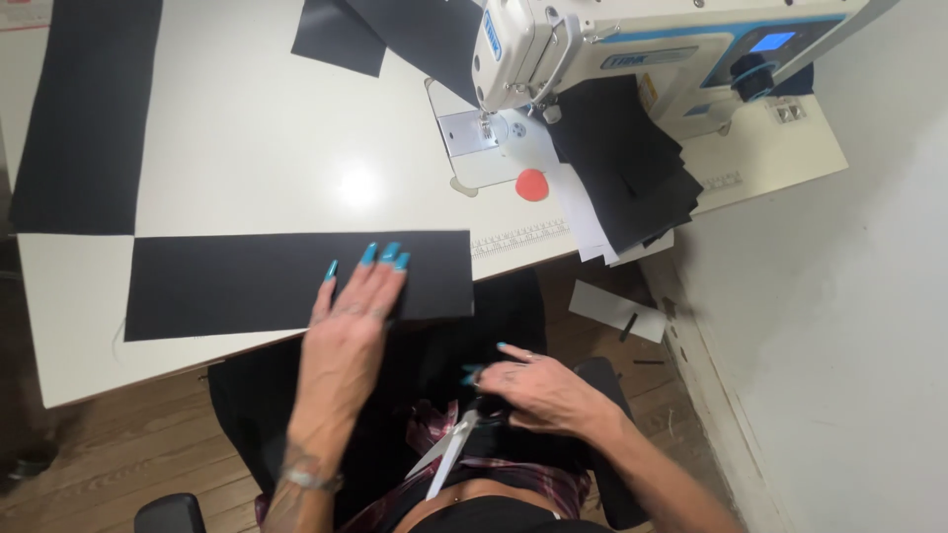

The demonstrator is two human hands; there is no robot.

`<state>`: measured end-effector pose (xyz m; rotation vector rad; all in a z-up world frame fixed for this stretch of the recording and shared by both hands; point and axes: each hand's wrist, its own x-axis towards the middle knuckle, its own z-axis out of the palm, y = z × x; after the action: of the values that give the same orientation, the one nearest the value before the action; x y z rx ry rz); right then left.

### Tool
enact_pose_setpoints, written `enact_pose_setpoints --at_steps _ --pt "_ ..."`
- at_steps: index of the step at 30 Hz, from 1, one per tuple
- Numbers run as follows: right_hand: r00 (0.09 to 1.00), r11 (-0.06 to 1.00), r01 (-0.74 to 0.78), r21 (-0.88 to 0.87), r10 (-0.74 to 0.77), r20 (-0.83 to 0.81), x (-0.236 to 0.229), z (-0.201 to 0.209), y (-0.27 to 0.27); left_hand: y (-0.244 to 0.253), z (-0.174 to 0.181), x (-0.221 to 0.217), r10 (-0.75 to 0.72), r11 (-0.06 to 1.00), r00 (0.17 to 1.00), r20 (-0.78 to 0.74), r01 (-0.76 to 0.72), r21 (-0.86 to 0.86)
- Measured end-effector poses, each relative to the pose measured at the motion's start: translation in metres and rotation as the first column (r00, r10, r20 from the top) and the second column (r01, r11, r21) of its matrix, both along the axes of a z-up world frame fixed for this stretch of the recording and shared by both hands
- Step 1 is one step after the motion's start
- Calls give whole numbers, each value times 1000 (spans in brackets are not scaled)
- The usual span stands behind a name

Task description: Measuring and cutting strips of black leather using a ruler and scissors

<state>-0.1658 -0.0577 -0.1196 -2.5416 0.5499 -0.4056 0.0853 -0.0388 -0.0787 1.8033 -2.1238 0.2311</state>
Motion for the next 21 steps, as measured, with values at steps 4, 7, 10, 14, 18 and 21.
enact_pose_setpoints --at_steps 4,7,10,14,18,21 --pt "932 952 -304 -47 286 -223 9 -49 -18 23 24 22 44 996 993 -112 -35 76" --pt "885 934 -355 34 347 -309 12 -81 -56 28 22 39 105 992 990 -90 -99 72" --pt "886 970 -230 80 243 -395 12 -79 -67 44 10 49 136 988 988 -75 -130 82" --pt "780 986 150 -71 -162 -605 -19 -83 -93 59 -1 53 126 991 986 -110 -130 -27" --pt "597 927 357 -115 -321 -736 -85 -46 -91 56 30 51 33 994 989 -144 -48 -102" --pt "416 865 404 -298 -463 -783 -133 -33 -69 29 59 54 136 987 831 -539 -159 5"
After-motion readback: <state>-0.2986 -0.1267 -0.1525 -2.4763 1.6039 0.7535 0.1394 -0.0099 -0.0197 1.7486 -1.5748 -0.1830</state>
